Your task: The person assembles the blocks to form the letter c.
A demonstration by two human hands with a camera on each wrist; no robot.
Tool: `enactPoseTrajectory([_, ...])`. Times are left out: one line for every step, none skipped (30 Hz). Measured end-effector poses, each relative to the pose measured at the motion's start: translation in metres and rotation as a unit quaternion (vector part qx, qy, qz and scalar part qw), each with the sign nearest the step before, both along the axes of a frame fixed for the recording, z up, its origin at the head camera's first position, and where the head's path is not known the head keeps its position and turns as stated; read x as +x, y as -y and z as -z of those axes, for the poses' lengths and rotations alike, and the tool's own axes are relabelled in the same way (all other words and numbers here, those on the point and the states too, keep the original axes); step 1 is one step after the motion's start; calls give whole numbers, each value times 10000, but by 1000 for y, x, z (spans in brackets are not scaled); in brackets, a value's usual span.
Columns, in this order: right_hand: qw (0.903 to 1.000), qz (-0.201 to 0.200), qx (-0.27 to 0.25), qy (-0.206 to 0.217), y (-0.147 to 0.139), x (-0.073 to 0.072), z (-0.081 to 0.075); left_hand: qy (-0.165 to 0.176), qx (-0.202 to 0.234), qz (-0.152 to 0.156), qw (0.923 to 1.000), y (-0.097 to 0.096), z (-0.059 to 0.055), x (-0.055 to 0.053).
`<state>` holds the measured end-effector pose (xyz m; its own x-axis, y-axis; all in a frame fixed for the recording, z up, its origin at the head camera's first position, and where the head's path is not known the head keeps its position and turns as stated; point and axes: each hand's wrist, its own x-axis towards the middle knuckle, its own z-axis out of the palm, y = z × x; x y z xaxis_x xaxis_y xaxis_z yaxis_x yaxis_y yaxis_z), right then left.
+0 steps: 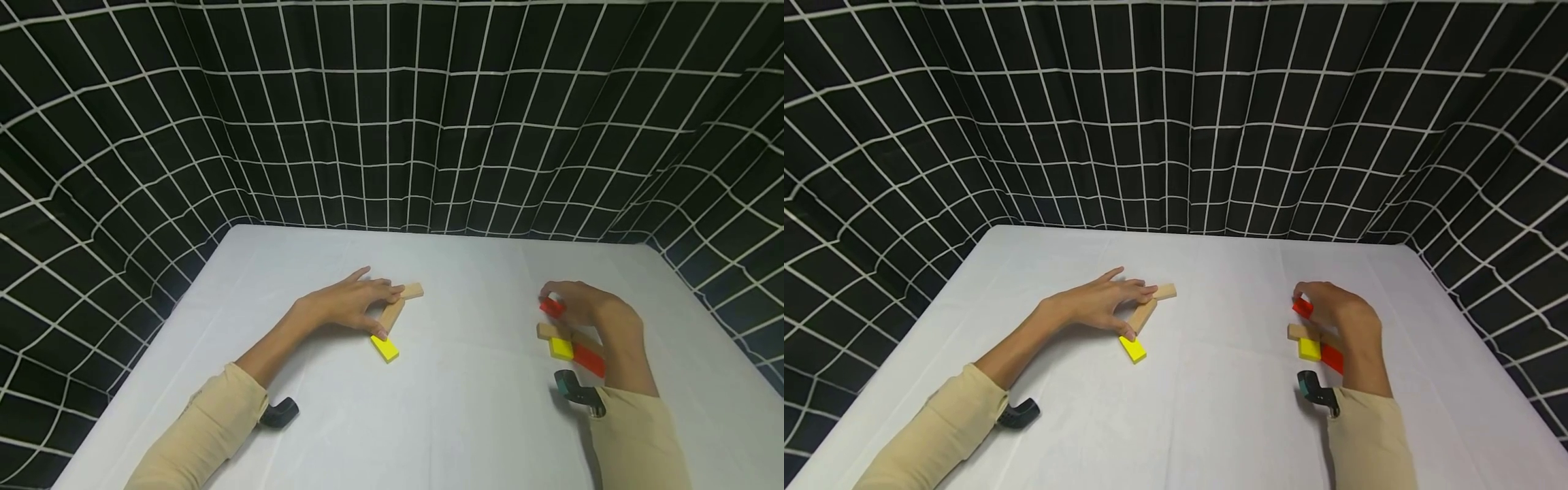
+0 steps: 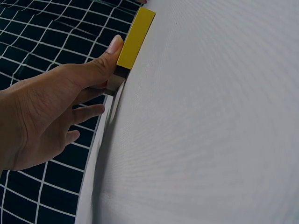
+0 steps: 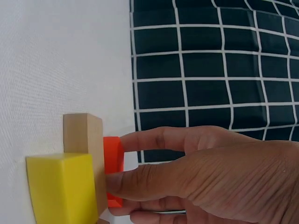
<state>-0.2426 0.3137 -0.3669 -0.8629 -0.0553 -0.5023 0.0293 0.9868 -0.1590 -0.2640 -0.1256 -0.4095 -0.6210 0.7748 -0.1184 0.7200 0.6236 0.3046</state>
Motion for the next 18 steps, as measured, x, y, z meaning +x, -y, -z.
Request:
enactPoseTrajectory([10000,15,15,11,1,0,0,8,5,3,10000,0,0,0])
enactPoseTrajectory([10000,29,19,18,2,0,1,16,5,7,10000,0,0,1])
enactPoseTrajectory([10000,38,35,25,3,0,1,23,-4,13,10000,0,0,1])
enactPoseTrajectory([10000,47,50,28,3,0,1,22,-5,19,10000,0,0,1])
enactPoseTrajectory([10000,42,59,24,3,0,1,17,1,22,10000,0,-1,1])
enactPoseTrajectory([10000,25,68,12,4,-1,1,6,-2,23,10000,0,-1,1])
enactPoseTrajectory([10000,10,75,-6,4,-1,2,2,-2,25,10000,0,-1,1])
enactPoseTrajectory([10000,-36,78,-36,4,-2,2,4,-2,27,10000,0,-2,2])
enactPoseTrajectory([9999,-99,76,-82,5,-2,1,7,7,25,10000,0,-2,2])
enactPoseTrajectory([9997,-169,61,-147,6,-3,1,11,16,16,10000,0,-2,2])
enactPoseTrajectory([9995,-236,33,-215,7,-3,1,8,16,5,10000,0,-2,1])
enactPoseTrajectory([9991,-300,-6,-286,8,-4,0,14,9,-8,10000,0,-2,1])
enactPoseTrajectory([9987,-372,-53,-356,10,-4,-1,20,7,-17,10000,0,-1,1])
enactPoseTrajectory([9980,-461,-102,-418,12,-4,-2,33,2,-30,10000,0,-1,1])
enactPoseTrajectory([9971,-552,-149,-493,15,-3,-3,37,-6,-35,10000,0,-1,0])
enactPoseTrajectory([9964,-608,-193,-566,17,-3,-4,38,-13,-42,10000,0,-1,0])
enactPoseTrajectory([9956,-649,-237,-631,20,-2,-5,30,-26,-40,10000,0,-1,0])
enactPoseTrajectory([9947,-700,-268,-699,23,-2,-6,30,-34,-36,10000,0,-1,0])
